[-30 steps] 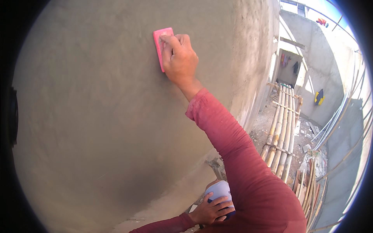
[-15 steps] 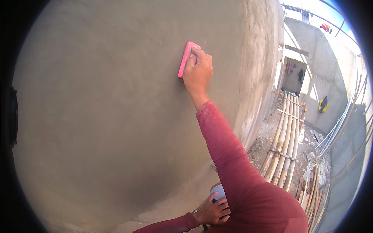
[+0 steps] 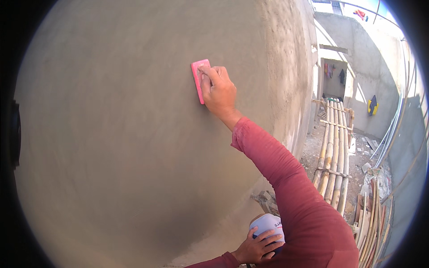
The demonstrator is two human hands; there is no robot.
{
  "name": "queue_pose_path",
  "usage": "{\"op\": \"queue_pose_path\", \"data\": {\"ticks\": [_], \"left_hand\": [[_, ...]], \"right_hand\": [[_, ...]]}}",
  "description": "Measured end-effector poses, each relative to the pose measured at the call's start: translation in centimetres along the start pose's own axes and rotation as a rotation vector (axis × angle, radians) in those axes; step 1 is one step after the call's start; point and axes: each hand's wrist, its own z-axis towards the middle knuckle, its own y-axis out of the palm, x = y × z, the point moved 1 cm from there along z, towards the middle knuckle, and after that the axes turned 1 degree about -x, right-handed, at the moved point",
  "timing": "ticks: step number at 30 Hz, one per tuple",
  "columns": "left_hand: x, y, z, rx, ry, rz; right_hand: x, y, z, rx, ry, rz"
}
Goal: The person smooths a concrete wall using a pink sponge. They move the sponge in circular motions across the wall surface and occasionally look down at the ground or at other workers.
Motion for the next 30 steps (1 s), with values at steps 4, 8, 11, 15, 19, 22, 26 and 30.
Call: {"op": "queue_pose_path", "data": {"ticks": [4,8,11,15,19,22,26,30], "left_hand": [[-0.6,6.8,-1.0,-0.134,0.088,0.105],[0.1,3.2,0.1,-0.032,0.014,-0.009],[0.0,2.8,-0.4,-0.043,-0.034,-0.001],[-0.2,5.4,-0.1,-0.093,0.055,0.049],[-0.2,3.0,0.3,-0.133,0.016,-0.009],[-0.3,2.6,-0.4,-0.137,-0.014,0.014],[-0.1,3.0,0.8,-0.187,0.032,-0.011],[0.1,2.3,0.7,-0.230,0.006,-0.030]], "right_hand": [[10.6,-3.4,11.2,0.143,0.136,-0.154],[10.3,-1.7,6.0,0.092,0.201,-0.066],[2.0,0.0,8.5,-0.009,0.005,-0.056],[10.8,-2.8,16.6,0.144,0.287,-0.221],[10.1,-1.6,10.0,0.107,0.260,-0.101],[3.2,0.6,10.9,0.035,0.041,-0.084],[8.8,-2.4,16.7,0.062,0.297,-0.162],[7.5,-0.3,11.5,0.037,0.186,-0.088]]}}
